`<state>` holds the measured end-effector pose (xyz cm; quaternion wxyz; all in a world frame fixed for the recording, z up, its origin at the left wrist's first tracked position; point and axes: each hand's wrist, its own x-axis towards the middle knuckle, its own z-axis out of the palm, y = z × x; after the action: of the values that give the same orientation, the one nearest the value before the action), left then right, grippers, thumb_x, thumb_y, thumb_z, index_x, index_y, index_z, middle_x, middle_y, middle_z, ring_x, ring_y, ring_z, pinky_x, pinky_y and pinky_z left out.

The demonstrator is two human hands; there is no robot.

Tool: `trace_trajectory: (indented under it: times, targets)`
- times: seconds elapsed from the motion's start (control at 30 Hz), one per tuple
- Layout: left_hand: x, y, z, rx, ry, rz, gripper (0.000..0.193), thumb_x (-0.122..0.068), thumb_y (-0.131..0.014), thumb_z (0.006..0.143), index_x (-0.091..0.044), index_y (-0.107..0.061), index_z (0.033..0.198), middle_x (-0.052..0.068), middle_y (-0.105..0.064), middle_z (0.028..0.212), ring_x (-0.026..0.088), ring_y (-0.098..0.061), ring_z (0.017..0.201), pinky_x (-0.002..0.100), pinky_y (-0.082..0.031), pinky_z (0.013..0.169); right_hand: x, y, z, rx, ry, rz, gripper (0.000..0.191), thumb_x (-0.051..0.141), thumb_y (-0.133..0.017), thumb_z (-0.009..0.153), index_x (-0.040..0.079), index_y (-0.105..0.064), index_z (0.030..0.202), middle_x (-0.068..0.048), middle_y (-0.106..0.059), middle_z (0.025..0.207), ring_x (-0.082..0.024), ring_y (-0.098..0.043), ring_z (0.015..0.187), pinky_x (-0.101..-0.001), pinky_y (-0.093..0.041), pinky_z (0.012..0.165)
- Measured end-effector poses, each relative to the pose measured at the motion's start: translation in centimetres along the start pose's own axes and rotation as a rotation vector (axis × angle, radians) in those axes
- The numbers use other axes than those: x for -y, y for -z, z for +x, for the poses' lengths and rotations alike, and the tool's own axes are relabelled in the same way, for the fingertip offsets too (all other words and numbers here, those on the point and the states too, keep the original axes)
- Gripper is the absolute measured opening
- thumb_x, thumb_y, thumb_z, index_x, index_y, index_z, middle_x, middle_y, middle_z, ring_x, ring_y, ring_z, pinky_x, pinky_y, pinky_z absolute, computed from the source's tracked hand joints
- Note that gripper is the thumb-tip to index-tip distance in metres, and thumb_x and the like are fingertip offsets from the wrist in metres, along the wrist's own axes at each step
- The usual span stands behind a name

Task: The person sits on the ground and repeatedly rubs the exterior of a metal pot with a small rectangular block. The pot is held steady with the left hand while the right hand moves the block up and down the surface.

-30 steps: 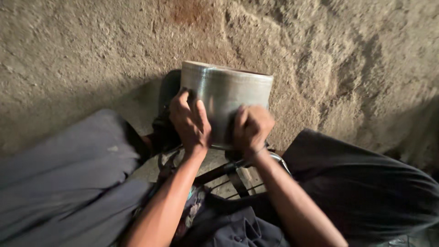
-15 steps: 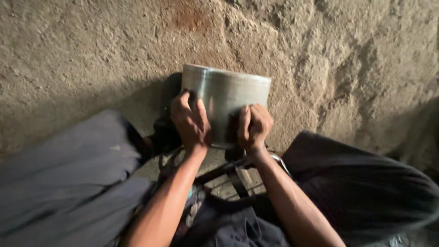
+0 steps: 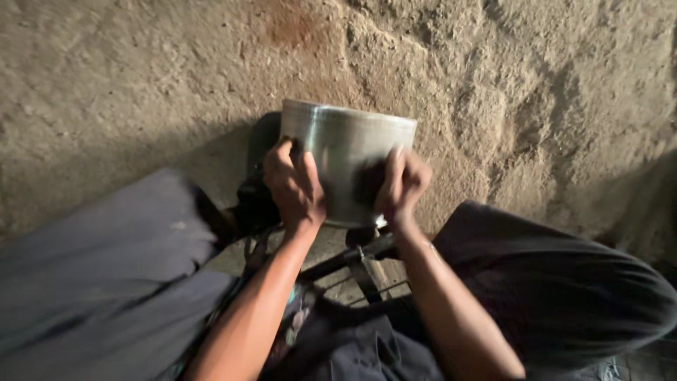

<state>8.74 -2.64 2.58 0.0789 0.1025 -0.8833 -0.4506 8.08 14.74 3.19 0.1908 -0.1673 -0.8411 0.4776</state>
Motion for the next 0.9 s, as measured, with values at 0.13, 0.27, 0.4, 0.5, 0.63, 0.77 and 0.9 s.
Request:
trace_trajectory:
  times: [0.13, 0.27, 0.4, 0.5, 0.63, 0.77, 0.9]
  targets:
    - [0.4, -0.4, -0.2, -0.017, -0.017, 0.038, 0.049, -0.039, -0.05, 0.109, 0.003, -0.053, 0.135, 0.027, -0.059, 0.132, 0.045, -0.055, 0.125, 0.053, -0.041, 0.11, -3.2, -0.2, 3.1, -0.062, 0.12, -0.183, 0.043, 0.03, -0.048, 0.111, 0.004, -0.052, 0.077, -0.002, -0.041, 0.072, -0.017, -0.038, 0.066, -0.0372, -0.029, 0.07]
    - [-0.3, -0.1, 0.2, 0.0, 0.007, 0.066, 0.048, -0.038, -0.051, 0.108, 0.003, -0.055, 0.133, 0.027, -0.06, 0.13, 0.045, -0.055, 0.124, 0.053, -0.041, 0.109, -4.9, -2.1, 13.4, -0.189, -0.115, 0.077, 0.057, 0.039, -0.058, 0.106, 0.008, -0.035, 0.063, 0.0, -0.03, 0.059, -0.017, -0.025, 0.057, -0.0396, -0.022, 0.057]
    - [-0.7, 0.2, 0.4, -0.007, 0.018, 0.034, 0.047, -0.038, -0.05, 0.109, 0.002, -0.055, 0.133, 0.027, -0.06, 0.131, 0.045, -0.056, 0.124, 0.053, -0.041, 0.109, -3.3, -1.7, 11.1, -0.242, -0.013, 0.081, 0.059, 0.037, -0.054, 0.114, 0.011, -0.033, 0.065, 0.0, -0.033, 0.061, -0.016, -0.028, 0.057, -0.0371, -0.032, 0.065]
    - [-0.3, 0.0, 0.3, 0.004, 0.018, 0.018, 0.047, -0.037, -0.049, 0.11, 0.003, -0.054, 0.135, 0.028, -0.059, 0.132, 0.046, -0.055, 0.125, 0.053, -0.041, 0.109, -1.2, -0.1, 2.7, -0.092, 0.027, -0.147, 0.054, 0.032, -0.052, 0.111, 0.008, -0.039, 0.065, -0.001, -0.037, 0.06, -0.018, -0.034, 0.057, -0.0358, -0.027, 0.055]
    - [0.3, -0.2, -0.2, 0.018, 0.025, 0.023, 0.049, -0.039, -0.051, 0.108, 0.003, -0.054, 0.133, 0.027, -0.059, 0.132, 0.045, -0.055, 0.124, 0.053, -0.041, 0.109, -2.9, 0.5, 0.6, -0.054, 0.126, -0.229, 0.053, 0.031, -0.053, 0.109, 0.007, -0.041, 0.063, 0.0, -0.036, 0.057, -0.015, -0.037, 0.051, -0.0378, -0.027, 0.052]
    - [-0.1, 0.0, -0.1, 0.021, 0.008, 0.061, 0.049, -0.037, -0.05, 0.108, 0.004, -0.053, 0.135, 0.029, -0.058, 0.13, 0.046, -0.054, 0.123, 0.054, -0.041, 0.108, -6.4, -1.1, 10.5, -0.101, -0.181, 0.117, 0.056, 0.035, -0.057, 0.109, 0.007, -0.038, 0.065, 0.003, -0.038, 0.057, -0.009, -0.035, 0.053, -0.0371, -0.027, 0.049]
    - [-0.7, 0.2, 0.5, 0.007, 0.023, 0.059, 0.047, -0.037, -0.052, 0.108, 0.004, -0.054, 0.132, 0.029, -0.06, 0.128, 0.046, -0.056, 0.122, 0.053, -0.042, 0.107, -4.7, -1.3, 12.3, -0.151, -0.196, -0.077, 0.056, 0.036, -0.054, 0.109, 0.007, -0.039, 0.064, 0.001, -0.036, 0.055, -0.01, -0.033, 0.05, -0.0368, -0.028, 0.047]
